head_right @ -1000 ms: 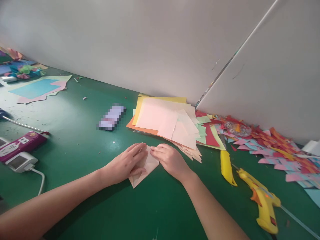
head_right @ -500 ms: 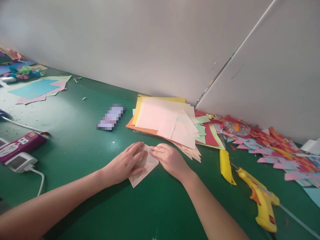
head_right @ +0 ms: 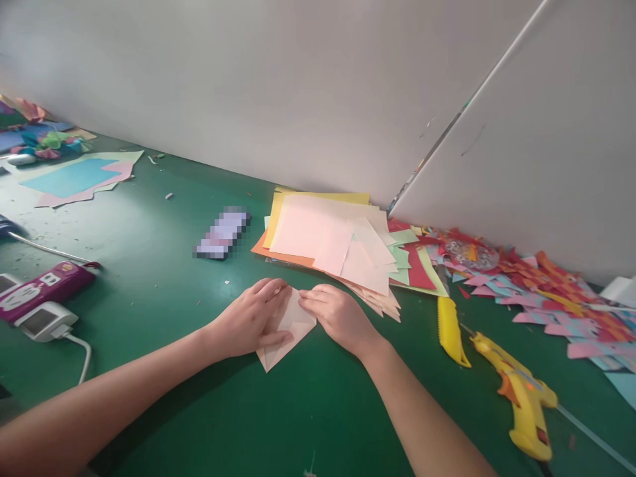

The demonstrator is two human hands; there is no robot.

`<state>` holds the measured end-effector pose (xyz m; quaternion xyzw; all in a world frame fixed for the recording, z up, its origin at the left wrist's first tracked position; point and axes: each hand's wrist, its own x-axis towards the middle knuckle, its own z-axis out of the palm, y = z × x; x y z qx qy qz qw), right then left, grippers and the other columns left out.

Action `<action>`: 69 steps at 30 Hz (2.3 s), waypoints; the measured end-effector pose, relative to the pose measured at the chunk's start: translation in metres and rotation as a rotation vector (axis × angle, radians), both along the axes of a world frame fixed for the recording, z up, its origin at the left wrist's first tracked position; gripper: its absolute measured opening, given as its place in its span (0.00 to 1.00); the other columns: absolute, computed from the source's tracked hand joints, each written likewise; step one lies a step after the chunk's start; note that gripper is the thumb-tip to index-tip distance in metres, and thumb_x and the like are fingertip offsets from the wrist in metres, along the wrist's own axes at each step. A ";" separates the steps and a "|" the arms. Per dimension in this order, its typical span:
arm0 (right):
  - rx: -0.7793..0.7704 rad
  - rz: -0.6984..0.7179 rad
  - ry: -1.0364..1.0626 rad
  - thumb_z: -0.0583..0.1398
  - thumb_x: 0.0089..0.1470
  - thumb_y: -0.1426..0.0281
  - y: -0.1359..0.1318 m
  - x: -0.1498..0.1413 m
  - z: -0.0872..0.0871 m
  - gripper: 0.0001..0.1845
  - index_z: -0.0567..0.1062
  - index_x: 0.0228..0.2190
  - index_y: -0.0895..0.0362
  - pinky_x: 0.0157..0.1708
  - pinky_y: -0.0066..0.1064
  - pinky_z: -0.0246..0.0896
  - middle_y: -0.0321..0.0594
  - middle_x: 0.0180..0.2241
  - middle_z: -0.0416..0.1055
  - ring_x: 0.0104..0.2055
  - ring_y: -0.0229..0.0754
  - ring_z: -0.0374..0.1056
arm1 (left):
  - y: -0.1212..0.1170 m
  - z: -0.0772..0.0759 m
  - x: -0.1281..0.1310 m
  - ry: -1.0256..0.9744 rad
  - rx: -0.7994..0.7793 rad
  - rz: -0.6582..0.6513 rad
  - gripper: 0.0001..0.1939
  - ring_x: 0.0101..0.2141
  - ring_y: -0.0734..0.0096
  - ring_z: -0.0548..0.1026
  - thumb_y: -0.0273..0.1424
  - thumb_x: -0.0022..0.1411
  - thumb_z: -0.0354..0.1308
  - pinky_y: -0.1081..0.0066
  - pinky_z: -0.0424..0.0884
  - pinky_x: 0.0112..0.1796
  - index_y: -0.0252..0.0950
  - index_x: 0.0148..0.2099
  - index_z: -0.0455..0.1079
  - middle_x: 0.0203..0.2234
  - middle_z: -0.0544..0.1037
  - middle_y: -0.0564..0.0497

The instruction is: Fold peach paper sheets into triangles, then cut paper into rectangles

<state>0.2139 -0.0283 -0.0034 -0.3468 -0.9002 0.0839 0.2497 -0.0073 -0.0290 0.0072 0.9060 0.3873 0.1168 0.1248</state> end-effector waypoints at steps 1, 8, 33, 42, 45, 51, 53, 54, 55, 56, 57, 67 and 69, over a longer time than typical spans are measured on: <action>0.001 0.000 -0.002 0.52 0.59 0.78 0.000 0.000 0.000 0.17 0.76 0.45 0.56 0.43 0.38 0.69 0.41 0.45 0.75 0.45 0.44 0.68 | 0.000 -0.001 0.000 -0.010 -0.002 0.001 0.33 0.49 0.53 0.65 0.50 0.55 0.55 0.58 0.65 0.49 0.32 0.55 0.59 0.49 0.66 0.41; -0.007 0.018 -0.057 0.51 0.59 0.77 -0.003 -0.002 0.008 0.18 0.75 0.46 0.54 0.43 0.40 0.69 0.41 0.45 0.74 0.46 0.44 0.67 | 0.000 -0.002 -0.002 -0.034 0.050 0.016 0.31 0.47 0.53 0.64 0.52 0.55 0.53 0.56 0.62 0.48 0.36 0.54 0.61 0.47 0.67 0.43; -0.179 -0.032 -0.086 0.49 0.61 0.71 -0.007 0.004 0.021 0.19 0.68 0.52 0.51 0.42 0.37 0.67 0.43 0.42 0.71 0.45 0.44 0.67 | -0.004 -0.003 -0.003 0.048 0.107 0.025 0.29 0.44 0.56 0.65 0.52 0.58 0.50 0.51 0.53 0.52 0.42 0.55 0.63 0.39 0.69 0.47; -0.124 -0.115 -0.011 0.49 0.61 0.72 -0.026 0.014 0.015 0.13 0.73 0.36 0.53 0.42 0.36 0.66 0.42 0.39 0.73 0.45 0.44 0.67 | -0.003 -0.002 -0.002 0.022 0.092 0.017 0.27 0.46 0.54 0.65 0.51 0.57 0.52 0.49 0.51 0.53 0.42 0.55 0.63 0.43 0.68 0.46; -0.079 -0.331 0.074 0.50 0.61 0.69 -0.018 -0.001 0.011 0.11 0.71 0.32 0.54 0.36 0.37 0.65 0.42 0.31 0.72 0.37 0.45 0.68 | -0.003 -0.003 -0.002 -0.004 0.073 0.010 0.27 0.48 0.54 0.63 0.50 0.57 0.52 0.51 0.52 0.53 0.42 0.55 0.62 0.47 0.67 0.46; -0.091 -0.443 0.018 0.58 0.53 0.68 -0.010 -0.023 -0.002 0.14 0.68 0.43 0.55 0.36 0.39 0.64 0.42 0.35 0.70 0.38 0.48 0.66 | -0.004 -0.008 -0.002 -0.020 0.090 0.009 0.27 0.51 0.53 0.62 0.49 0.58 0.51 0.51 0.51 0.54 0.39 0.55 0.61 0.49 0.68 0.45; -0.129 -0.467 0.054 0.58 0.52 0.70 -0.011 -0.026 -0.004 0.16 0.67 0.44 0.55 0.34 0.37 0.64 0.40 0.31 0.69 0.35 0.46 0.66 | -0.004 -0.010 -0.002 -0.042 0.099 0.028 0.28 0.51 0.52 0.63 0.50 0.58 0.51 0.51 0.52 0.54 0.36 0.53 0.62 0.49 0.68 0.42; -0.146 -0.478 0.083 0.58 0.51 0.71 -0.011 -0.027 -0.004 0.16 0.67 0.44 0.54 0.33 0.36 0.64 0.39 0.30 0.69 0.34 0.45 0.66 | -0.004 -0.010 -0.002 -0.053 0.102 0.037 0.29 0.50 0.51 0.63 0.50 0.58 0.51 0.51 0.52 0.54 0.35 0.53 0.62 0.50 0.67 0.41; -0.158 -0.479 0.112 0.57 0.52 0.72 -0.013 -0.028 -0.004 0.16 0.67 0.44 0.54 0.32 0.35 0.64 0.38 0.29 0.68 0.33 0.44 0.66 | -0.004 -0.011 -0.002 -0.064 0.104 0.041 0.30 0.50 0.51 0.63 0.50 0.57 0.51 0.51 0.53 0.53 0.34 0.53 0.61 0.50 0.67 0.41; -0.164 -0.469 0.137 0.57 0.52 0.73 -0.014 -0.029 -0.004 0.16 0.68 0.45 0.54 0.33 0.35 0.65 0.38 0.29 0.69 0.33 0.44 0.67 | -0.004 -0.012 -0.002 -0.075 0.107 0.040 0.30 0.51 0.51 0.63 0.50 0.57 0.51 0.51 0.53 0.53 0.34 0.54 0.60 0.51 0.66 0.40; -0.168 -0.451 0.159 0.56 0.53 0.73 -0.015 -0.030 -0.004 0.15 0.68 0.45 0.53 0.33 0.36 0.65 0.38 0.29 0.69 0.33 0.44 0.67 | -0.004 -0.013 -0.002 -0.086 0.109 0.038 0.31 0.51 0.51 0.63 0.50 0.57 0.52 0.51 0.54 0.53 0.34 0.55 0.59 0.52 0.66 0.40; -0.199 -0.130 0.128 0.54 0.59 0.68 -0.023 -0.031 0.001 0.13 0.72 0.46 0.54 0.45 0.41 0.64 0.43 0.46 0.71 0.47 0.46 0.65 | -0.004 -0.013 -0.002 -0.092 0.132 0.041 0.28 0.49 0.53 0.65 0.50 0.59 0.50 0.53 0.55 0.53 0.33 0.52 0.63 0.47 0.69 0.41; -0.180 -0.104 0.113 0.54 0.59 0.68 -0.023 -0.029 0.001 0.15 0.71 0.47 0.54 0.46 0.42 0.64 0.43 0.47 0.71 0.47 0.46 0.64 | -0.004 -0.011 -0.001 -0.093 0.126 0.033 0.26 0.49 0.54 0.65 0.49 0.59 0.49 0.53 0.55 0.53 0.34 0.50 0.64 0.46 0.70 0.43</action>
